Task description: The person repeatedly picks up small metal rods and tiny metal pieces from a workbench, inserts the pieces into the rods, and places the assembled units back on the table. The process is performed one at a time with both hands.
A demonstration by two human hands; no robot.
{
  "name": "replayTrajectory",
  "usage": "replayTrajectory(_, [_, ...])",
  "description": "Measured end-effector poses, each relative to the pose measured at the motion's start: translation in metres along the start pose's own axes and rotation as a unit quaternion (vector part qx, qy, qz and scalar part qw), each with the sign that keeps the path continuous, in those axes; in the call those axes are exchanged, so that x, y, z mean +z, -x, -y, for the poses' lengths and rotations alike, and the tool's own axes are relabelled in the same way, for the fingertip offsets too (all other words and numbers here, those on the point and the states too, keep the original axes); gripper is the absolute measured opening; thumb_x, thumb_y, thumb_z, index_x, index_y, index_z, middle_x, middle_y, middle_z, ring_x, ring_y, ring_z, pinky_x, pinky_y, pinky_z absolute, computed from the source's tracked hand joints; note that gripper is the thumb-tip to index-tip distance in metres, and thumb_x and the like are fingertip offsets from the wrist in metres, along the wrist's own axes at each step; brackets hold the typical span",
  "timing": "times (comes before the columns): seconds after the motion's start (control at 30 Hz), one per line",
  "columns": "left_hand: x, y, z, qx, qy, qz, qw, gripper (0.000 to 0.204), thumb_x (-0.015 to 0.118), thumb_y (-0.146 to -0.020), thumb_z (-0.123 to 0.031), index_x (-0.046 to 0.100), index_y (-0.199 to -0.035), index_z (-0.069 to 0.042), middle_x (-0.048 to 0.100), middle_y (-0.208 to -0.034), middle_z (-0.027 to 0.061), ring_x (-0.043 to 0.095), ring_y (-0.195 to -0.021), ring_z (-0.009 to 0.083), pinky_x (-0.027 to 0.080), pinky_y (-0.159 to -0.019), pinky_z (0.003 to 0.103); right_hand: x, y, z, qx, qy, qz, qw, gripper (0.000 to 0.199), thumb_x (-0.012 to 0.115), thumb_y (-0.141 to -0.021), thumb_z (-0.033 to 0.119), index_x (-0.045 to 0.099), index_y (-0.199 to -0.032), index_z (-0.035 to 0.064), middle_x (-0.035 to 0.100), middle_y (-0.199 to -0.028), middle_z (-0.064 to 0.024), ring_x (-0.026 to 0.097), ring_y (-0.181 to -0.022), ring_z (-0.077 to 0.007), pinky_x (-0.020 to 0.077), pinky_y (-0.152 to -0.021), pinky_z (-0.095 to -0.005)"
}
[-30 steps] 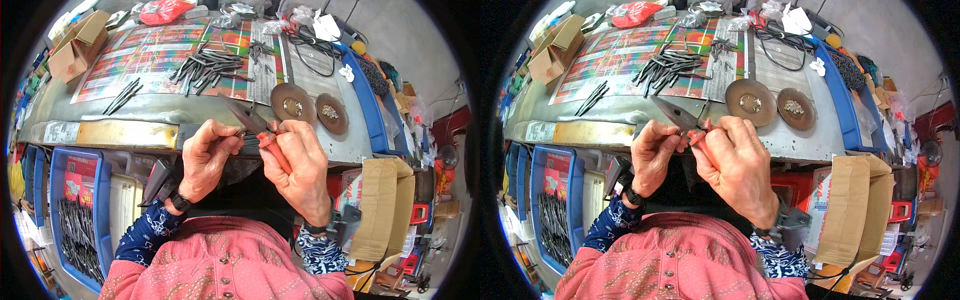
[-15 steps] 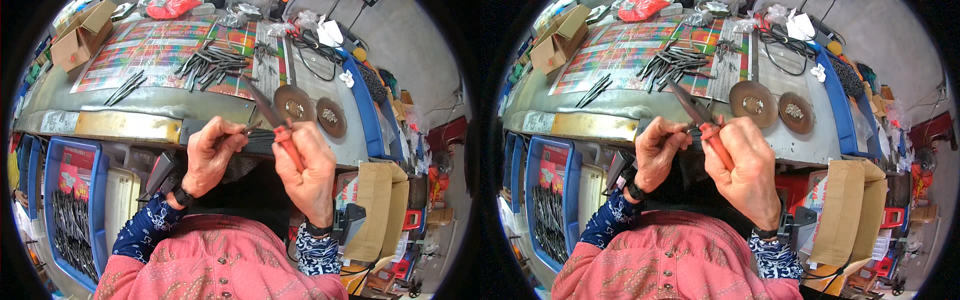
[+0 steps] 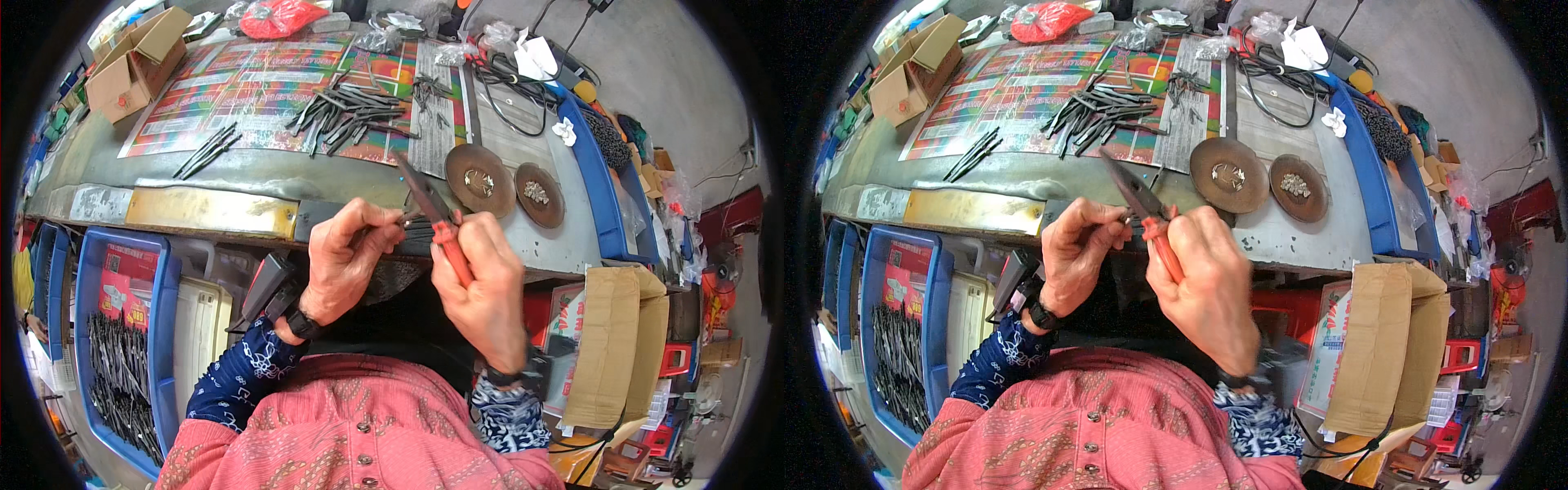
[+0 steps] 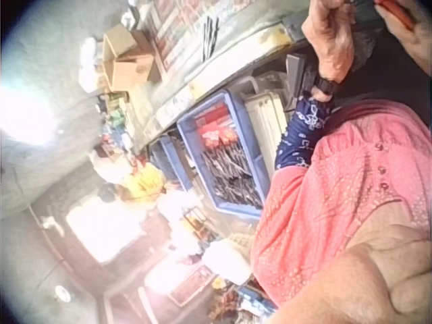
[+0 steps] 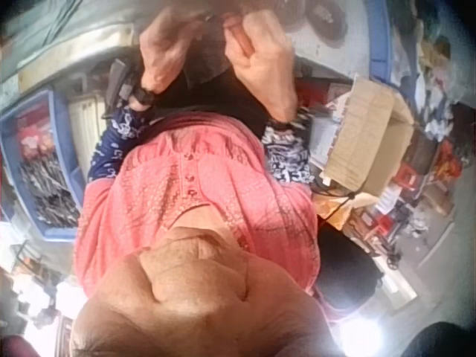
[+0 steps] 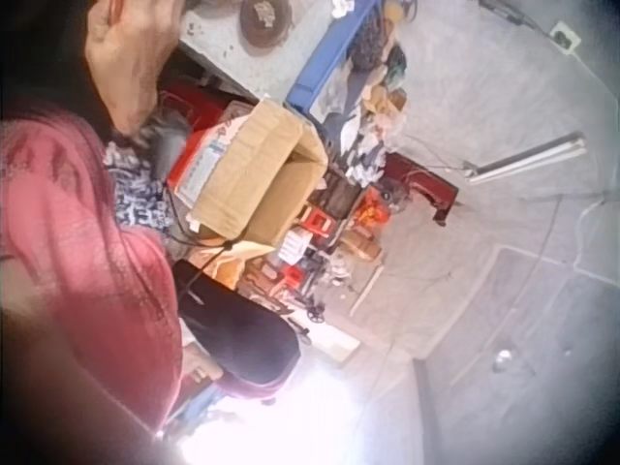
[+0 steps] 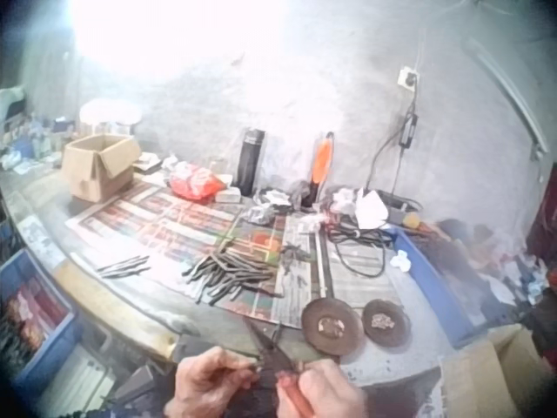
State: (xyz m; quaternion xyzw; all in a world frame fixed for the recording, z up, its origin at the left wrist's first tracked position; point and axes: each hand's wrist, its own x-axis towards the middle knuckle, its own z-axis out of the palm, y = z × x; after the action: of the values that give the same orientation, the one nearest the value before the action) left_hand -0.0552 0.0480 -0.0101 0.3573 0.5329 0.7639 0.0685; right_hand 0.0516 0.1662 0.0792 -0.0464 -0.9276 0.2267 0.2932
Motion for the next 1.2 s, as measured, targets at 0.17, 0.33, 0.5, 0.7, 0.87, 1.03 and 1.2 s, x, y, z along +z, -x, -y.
replayTrajectory(0.17, [-0.002,-0.003,-0.001,-0.010,0.042,0.017,0.999,0.010,0.056,-0.092,0.006,0.056,-0.102,0.003,0.063,-0.085,0.0088,0.057,-0.072,0.0112,0.048,-0.067,0.024,-0.017,0.011,-0.012,0.075,-0.095,-0.032,0.992,0.016,0.066,-0.082,0.006,0.056,-0.091,-0.0016,0.052,-0.082,-0.0141,0.053,-0.071,-0.0287,0.0443,-0.064,-0.0339])
replayTrajectory(0.33, [-0.006,-0.003,-0.013,-0.077,0.146,-0.011,0.986,0.010,0.057,-0.092,0.004,0.057,-0.102,0.002,0.065,-0.087,0.0115,0.060,-0.069,0.0127,0.052,-0.065,0.025,-0.028,0.026,-0.032,0.150,-0.072,-0.123,0.978,0.016,0.067,-0.084,0.007,0.054,-0.086,-0.0013,0.048,-0.077,-0.0070,0.046,-0.070,-0.0171,0.0408,-0.066,-0.0292])
replayTrajectory(0.5, [-0.015,0.001,-0.028,-0.164,0.183,0.013,0.969,0.009,0.059,-0.093,-0.002,0.059,-0.101,0.002,0.067,-0.085,0.0094,0.061,-0.064,0.0102,0.050,-0.061,0.021,-0.040,0.050,-0.081,0.224,-0.017,-0.187,0.956,0.025,0.069,-0.088,0.015,0.052,-0.078,-0.0003,0.046,-0.069,-0.0015,0.040,-0.066,-0.0102,0.0371,-0.060,-0.0273])
replayTrajectory(0.7, [-0.022,0.002,-0.035,-0.193,0.172,0.030,0.966,0.013,0.061,-0.093,-0.005,0.061,-0.104,0.002,0.068,-0.083,0.0085,0.060,-0.062,0.0084,0.048,-0.057,0.019,-0.055,0.066,-0.148,0.264,0.121,-0.235,0.928,0.029,0.069,-0.086,0.022,0.055,-0.079,-0.0032,0.048,-0.065,-0.0105,0.044,-0.061,-0.0200,0.0386,-0.059,-0.0356])
replayTrajectory(0.87, [-0.027,0.005,-0.039,-0.166,0.067,0.012,0.984,0.011,0.060,-0.092,-0.003,0.063,-0.102,0.001,0.067,-0.084,0.0042,0.059,-0.063,0.0068,0.047,-0.055,0.019,-0.063,0.070,-0.178,0.255,0.294,-0.245,0.888,0.028,0.068,-0.083,0.024,0.060,-0.082,-0.0038,0.058,-0.078,-0.0207,0.055,-0.072,-0.0371,0.0415,-0.066,-0.0456])
replayTrajectory(1.03, [-0.039,-0.001,-0.041,0.059,-0.295,0.042,0.953,0.015,0.064,-0.081,0.005,0.066,-0.095,-0.001,0.063,-0.081,0.0077,0.063,-0.069,0.0194,0.048,-0.060,0.028,-0.065,0.069,-0.197,0.320,0.372,-0.188,0.851,0.027,0.064,-0.083,0.026,0.065,-0.088,-0.0010,0.060,-0.086,-0.0226,0.057,-0.084,-0.0404,0.0438,-0.074,-0.0496])
replayTrajectory(1.2, [-0.055,-0.001,-0.045,0.119,-0.460,0.079,0.876,0.015,0.066,-0.075,0.005,0.065,-0.089,-0.002,0.059,-0.079,0.0108,0.059,-0.074,0.0307,0.047,-0.066,0.038,-0.061,0.065,-0.206,0.319,0.450,-0.159,0.819,0.026,0.065,-0.083,0.027,0.067,-0.091,0.0020,0.061,-0.089,-0.0212,0.057,-0.088,-0.0395,0.0452,-0.075,-0.0491])
